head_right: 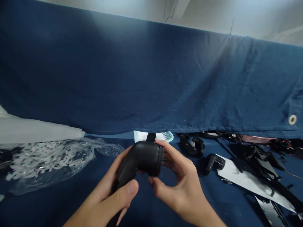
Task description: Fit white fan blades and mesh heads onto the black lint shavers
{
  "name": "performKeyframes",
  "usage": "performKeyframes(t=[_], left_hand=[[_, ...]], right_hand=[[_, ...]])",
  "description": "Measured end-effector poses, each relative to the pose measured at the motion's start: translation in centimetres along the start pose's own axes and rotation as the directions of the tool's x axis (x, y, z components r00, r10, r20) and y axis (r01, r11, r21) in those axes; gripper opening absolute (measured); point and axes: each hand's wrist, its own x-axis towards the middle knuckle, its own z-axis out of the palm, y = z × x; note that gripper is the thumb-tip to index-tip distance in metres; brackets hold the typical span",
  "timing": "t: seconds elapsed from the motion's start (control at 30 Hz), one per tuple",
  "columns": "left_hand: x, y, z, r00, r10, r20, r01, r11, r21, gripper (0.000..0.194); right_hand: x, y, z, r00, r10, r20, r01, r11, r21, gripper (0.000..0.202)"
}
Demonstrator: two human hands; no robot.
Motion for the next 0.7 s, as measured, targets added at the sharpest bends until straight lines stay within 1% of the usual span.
performKeyframes(t=[0.13, 0.2, 0.27, 0.33, 0.4, 0.47, 0.57, 0.7], left_hand=[[-0.1, 0.0, 0.6, 0.998, 0.058, -0.037, -0.053, 0.991, 0.123, 0.072], [0.0, -0.2, 0.6, 0.992, 0.109, -0.059, -0.097, 0.980, 0.176, 0.068], [0.3, -0.7, 0.3, 0.983, 0.173, -0.067, -0.149, 0.950, 0.276, 0.065], [0.7, -1.2, 0.0, 0.974, 0.228, -0.010, -0.203, 0.888, 0.413, 0.068], [1.0, -1.5, -0.4, 0.965, 0.256, 0.049, -0.240, 0.800, 0.550, 0.073], [1.1, -1.6, -0.5, 0.959, 0.275, 0.067, -0.250, 0.713, 0.655, 0.073], [1.0, -1.2, -0.4, 0.953, 0.297, 0.067, -0.246, 0.624, 0.742, 0.069], [1.0, -0.3, -0.6, 0.946, 0.296, 0.130, -0.279, 0.543, 0.792, 0.068]], right_hand=[[0.0, 0.0, 0.2, 0.999, 0.033, 0.027, -0.033, 0.999, 0.017, 0.065], [0.0, 0.1, -0.1, 0.997, 0.046, 0.056, -0.046, 0.999, -0.002, 0.067], [0.1, 0.2, -0.6, 0.991, 0.083, 0.100, -0.083, 0.997, -0.007, 0.066], [0.2, 0.0, -1.2, 0.981, 0.140, 0.134, -0.144, 0.989, 0.023, 0.062], [0.4, -0.3, -1.7, 0.967, 0.200, 0.155, -0.214, 0.973, 0.081, 0.056], [0.6, -0.7, -1.9, 0.952, 0.259, 0.162, -0.279, 0.954, 0.114, 0.053], [0.8, -1.2, -2.0, 0.937, 0.309, 0.159, -0.327, 0.940, 0.099, 0.052], [0.8, -1.3, -2.1, 0.938, 0.304, 0.170, -0.321, 0.943, 0.086, 0.050]])
